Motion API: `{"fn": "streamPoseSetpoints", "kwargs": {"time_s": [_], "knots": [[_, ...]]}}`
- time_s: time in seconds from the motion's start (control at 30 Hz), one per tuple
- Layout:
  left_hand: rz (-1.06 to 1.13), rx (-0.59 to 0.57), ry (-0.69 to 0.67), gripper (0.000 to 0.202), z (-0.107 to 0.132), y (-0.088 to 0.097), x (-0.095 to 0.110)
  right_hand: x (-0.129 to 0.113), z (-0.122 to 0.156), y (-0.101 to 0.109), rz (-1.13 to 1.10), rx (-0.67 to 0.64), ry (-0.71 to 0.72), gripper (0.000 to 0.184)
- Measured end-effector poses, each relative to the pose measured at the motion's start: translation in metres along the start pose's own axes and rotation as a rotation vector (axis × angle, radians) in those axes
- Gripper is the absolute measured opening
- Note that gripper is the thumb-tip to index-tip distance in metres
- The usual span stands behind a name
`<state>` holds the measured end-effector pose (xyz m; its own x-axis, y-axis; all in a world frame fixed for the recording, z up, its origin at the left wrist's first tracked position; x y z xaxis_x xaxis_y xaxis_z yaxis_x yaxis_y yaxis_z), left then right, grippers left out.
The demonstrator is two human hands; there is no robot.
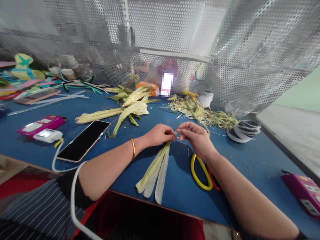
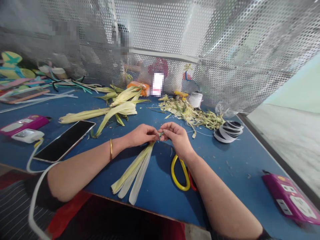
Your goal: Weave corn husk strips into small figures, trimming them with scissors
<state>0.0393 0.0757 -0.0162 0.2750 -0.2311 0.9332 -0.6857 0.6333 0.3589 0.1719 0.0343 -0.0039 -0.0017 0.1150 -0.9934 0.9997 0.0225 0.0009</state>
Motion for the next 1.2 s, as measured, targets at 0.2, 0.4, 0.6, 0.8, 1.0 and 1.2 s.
{"fn": "streamPoseSetpoints", "kwargs": {"time_s": [0.2,0.4,0.6,0.8,1.0,1.2], "knots": [[0.170,-0.028,0.061,0.021,0.000,0.003,-0.004,0.017,-0.006,0.009,0.358,0.039,-0.073,0.012],[0.302,-0.062,0.073,0.025,0.000,0.006,-0.005,0.022,-0.007,0.005,0.382,-0.021,-0.082,0.013],[0.349,-0.058,0.058,0.020,0.000,0.007,-0.005,0.026,-0.008,0.000,0.406,-0.052,-0.078,0.013],[0.376,-0.080,0.033,0.026,0.002,0.002,-0.001,0.025,-0.007,-0.005,0.305,-0.079,-0.076,0.018],[0.329,-0.112,0.035,0.028,0.002,-0.001,-0.002,0.019,-0.003,-0.003,0.258,-0.006,-0.084,0.022],[0.295,-0.067,0.037,0.019,0.000,0.001,-0.007,0.019,-0.003,0.001,0.275,0.042,-0.117,0.020]]}}
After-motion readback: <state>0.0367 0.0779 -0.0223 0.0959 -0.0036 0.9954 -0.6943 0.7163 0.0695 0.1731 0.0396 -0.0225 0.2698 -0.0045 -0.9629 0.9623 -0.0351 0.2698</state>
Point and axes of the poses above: each hand's wrist, its own z-axis away from the middle knuckle, its own y-axis out of the back of the hand, x = y × z, the point moved 6 cm from there along -z, towards the middle knuckle, and after that the axes turned 1 degree about -x, right-handed, at the moved point
